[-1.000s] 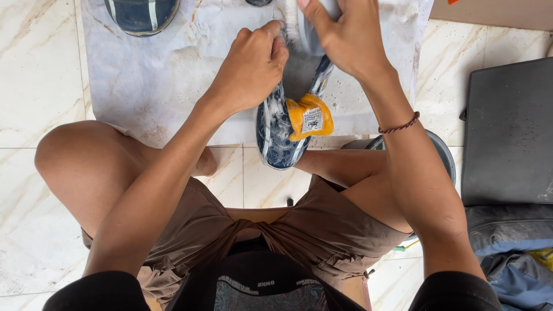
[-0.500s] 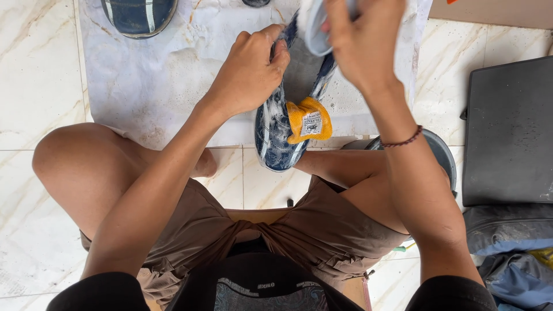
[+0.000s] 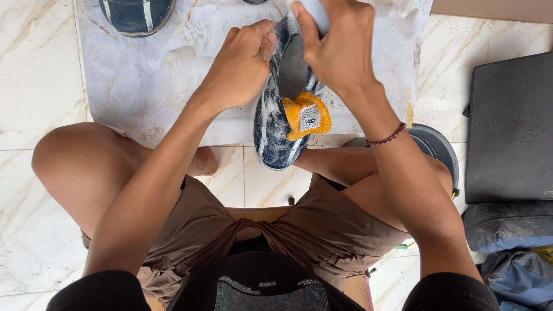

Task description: The person scrubs a blue sneaker with a brush and soapy water, focusing on the interior, tongue, and sole. They repeatedly dip the brush into a bucket of water and continue scrubbing different parts of the shoe.

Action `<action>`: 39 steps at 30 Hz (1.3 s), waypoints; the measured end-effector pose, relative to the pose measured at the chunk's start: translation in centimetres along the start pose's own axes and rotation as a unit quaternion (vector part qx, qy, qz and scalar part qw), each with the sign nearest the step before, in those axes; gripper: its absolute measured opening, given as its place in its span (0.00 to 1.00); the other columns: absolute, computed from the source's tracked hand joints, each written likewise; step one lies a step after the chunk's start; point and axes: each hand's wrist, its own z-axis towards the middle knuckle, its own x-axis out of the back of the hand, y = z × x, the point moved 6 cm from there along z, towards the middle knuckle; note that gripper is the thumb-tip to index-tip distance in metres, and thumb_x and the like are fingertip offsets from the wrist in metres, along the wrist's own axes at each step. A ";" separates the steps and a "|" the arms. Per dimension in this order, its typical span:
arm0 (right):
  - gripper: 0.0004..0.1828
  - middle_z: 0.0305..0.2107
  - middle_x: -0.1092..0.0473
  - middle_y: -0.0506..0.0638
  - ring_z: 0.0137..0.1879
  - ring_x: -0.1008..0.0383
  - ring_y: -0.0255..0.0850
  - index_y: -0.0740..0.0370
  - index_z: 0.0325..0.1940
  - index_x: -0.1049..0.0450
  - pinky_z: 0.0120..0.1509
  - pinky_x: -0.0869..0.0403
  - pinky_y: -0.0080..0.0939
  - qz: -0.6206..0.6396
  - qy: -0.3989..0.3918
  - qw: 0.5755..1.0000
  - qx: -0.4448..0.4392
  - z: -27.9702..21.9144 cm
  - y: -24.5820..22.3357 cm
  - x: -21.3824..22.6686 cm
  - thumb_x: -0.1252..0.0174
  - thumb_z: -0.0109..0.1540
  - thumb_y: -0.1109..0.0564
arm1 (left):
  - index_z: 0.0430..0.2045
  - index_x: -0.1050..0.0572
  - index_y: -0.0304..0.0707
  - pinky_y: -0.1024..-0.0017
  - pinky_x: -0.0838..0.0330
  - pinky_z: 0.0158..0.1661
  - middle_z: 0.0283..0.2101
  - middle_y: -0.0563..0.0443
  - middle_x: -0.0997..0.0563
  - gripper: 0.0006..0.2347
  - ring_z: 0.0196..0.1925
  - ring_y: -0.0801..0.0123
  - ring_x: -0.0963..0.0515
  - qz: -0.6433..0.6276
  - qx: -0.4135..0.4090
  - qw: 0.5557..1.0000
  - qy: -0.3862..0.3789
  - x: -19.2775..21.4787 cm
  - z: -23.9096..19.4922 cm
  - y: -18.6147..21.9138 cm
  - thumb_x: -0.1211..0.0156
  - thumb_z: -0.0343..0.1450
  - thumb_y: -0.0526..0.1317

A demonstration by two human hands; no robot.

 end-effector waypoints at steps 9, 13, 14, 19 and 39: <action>0.23 0.29 0.40 0.49 0.36 0.38 0.44 0.60 0.42 0.35 0.38 0.36 0.46 0.127 -0.069 0.981 -0.131 -0.7 3.0 -0.5 0.36 0.87 0.52 | 0.38 0.30 0.34 0.52 0.35 0.44 0.33 0.43 0.26 0.09 0.45 0.48 0.27 0.005 0.012 1.000 -0.002 -0.3 0.0 0.5 0.58 0.86 0.34; 0.12 0.23 0.33 0.55 0.25 0.34 0.52 0.66 0.69 0.20 0.35 0.35 0.53 -0.071 0.050 0.996 0.014 -0.9 0.1 0.6 0.31 0.83 0.58 | 0.36 0.33 0.37 0.53 0.34 0.46 0.30 0.44 0.30 0.12 0.48 0.48 0.27 0.012 0.017 1.000 -0.024 0.0 -0.5 0.9 0.59 0.89 0.36; 0.12 0.23 0.33 0.55 0.25 0.34 0.52 0.66 0.69 0.20 0.35 0.35 0.53 -0.072 0.050 0.996 0.015 -0.7 -0.4 0.7 0.31 0.83 0.58 | 0.36 0.33 0.37 0.53 0.34 0.46 0.30 0.44 0.30 0.12 0.48 0.48 0.27 0.011 0.016 1.000 -0.023 -0.1 -0.5 0.9 0.59 0.89 0.36; 0.16 0.23 0.25 0.46 0.25 0.31 0.41 0.62 0.50 0.25 0.40 0.31 0.48 0.100 -0.030 0.989 -0.104 -0.2 -1.5 -0.3 0.45 0.86 0.50 | 0.33 0.35 0.39 0.51 0.35 0.45 0.30 0.40 0.29 0.11 0.45 0.45 0.28 0.029 0.009 1.000 -0.006 -0.7 -0.1 0.2 0.59 0.87 0.36; 0.27 0.25 0.39 0.45 0.31 0.42 0.39 0.58 0.37 0.34 0.40 0.39 0.45 0.136 -0.051 0.979 -0.145 -0.7 1.6 -0.3 0.31 0.86 0.51 | 0.39 0.27 0.31 0.43 0.35 0.33 0.24 0.34 0.23 0.08 0.28 0.38 0.25 0.053 -0.018 0.996 0.076 -1.6 -0.5 1.3 0.55 0.83 0.32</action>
